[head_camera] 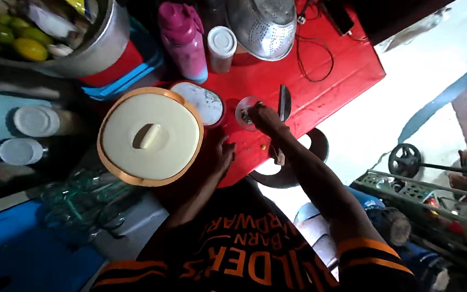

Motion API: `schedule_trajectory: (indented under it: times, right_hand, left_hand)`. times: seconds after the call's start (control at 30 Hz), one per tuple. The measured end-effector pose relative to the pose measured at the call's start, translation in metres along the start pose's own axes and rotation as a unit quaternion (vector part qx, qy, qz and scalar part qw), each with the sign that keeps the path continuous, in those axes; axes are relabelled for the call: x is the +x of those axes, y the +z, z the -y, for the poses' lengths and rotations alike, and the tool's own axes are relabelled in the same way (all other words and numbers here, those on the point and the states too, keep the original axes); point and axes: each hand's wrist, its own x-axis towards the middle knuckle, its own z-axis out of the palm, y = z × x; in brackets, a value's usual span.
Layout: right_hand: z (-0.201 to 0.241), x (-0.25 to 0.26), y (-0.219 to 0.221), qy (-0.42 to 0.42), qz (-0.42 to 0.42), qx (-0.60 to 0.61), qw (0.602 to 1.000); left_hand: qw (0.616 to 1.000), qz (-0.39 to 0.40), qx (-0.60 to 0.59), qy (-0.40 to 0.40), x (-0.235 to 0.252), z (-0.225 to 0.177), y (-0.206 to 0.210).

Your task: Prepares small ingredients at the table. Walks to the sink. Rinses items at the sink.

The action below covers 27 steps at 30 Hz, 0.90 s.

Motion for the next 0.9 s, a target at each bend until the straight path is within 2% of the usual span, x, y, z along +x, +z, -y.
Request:
schedule_trajectory:
  times: [0.13, 0.23, 0.3, 0.47, 0.67, 0.77, 0.83, 0.9]
  right_hand:
    - [0.002, 0.002, -0.003, 0.001, -0.001, -0.018, 1.0]
    - [0.005, 0.006, -0.008, -0.001, -0.008, -0.017, 1.0]
    - [0.006, 0.008, -0.011, 0.005, -0.011, -0.015, 1.0]
    - [0.008, 0.014, -0.015, 0.008, 0.003, -0.037, 0.999]
    - [0.01, 0.014, -0.019, 0.012, 0.013, -0.048, 0.999]
    - [0.01, 0.017, -0.021, 0.029, 0.016, -0.053, 0.998]
    - [0.008, 0.02, -0.022, 0.03, 0.012, -0.047, 0.998]
    - [0.004, 0.023, -0.022, 0.025, 0.006, -0.035, 0.999]
  left_hand:
    - [1.0, 0.023, 0.013, -0.006, -0.018, -0.014, -0.01]
    - [0.997, 0.029, -0.067, -0.023, -0.011, -0.009, -0.009]
    - [0.997, 0.061, -0.026, -0.049, -0.015, -0.025, -0.019]
    - [0.997, 0.028, -0.072, -0.026, -0.001, 0.008, -0.009]
    - [0.996, 0.021, -0.082, -0.03, 0.001, 0.009, -0.007]
    - [0.994, -0.004, -0.102, -0.05, -0.008, -0.007, -0.003]
    - [0.99, -0.001, -0.089, -0.114, -0.019, -0.042, -0.008]
    - [0.99, -0.001, -0.087, -0.11, -0.018, -0.04, -0.007]
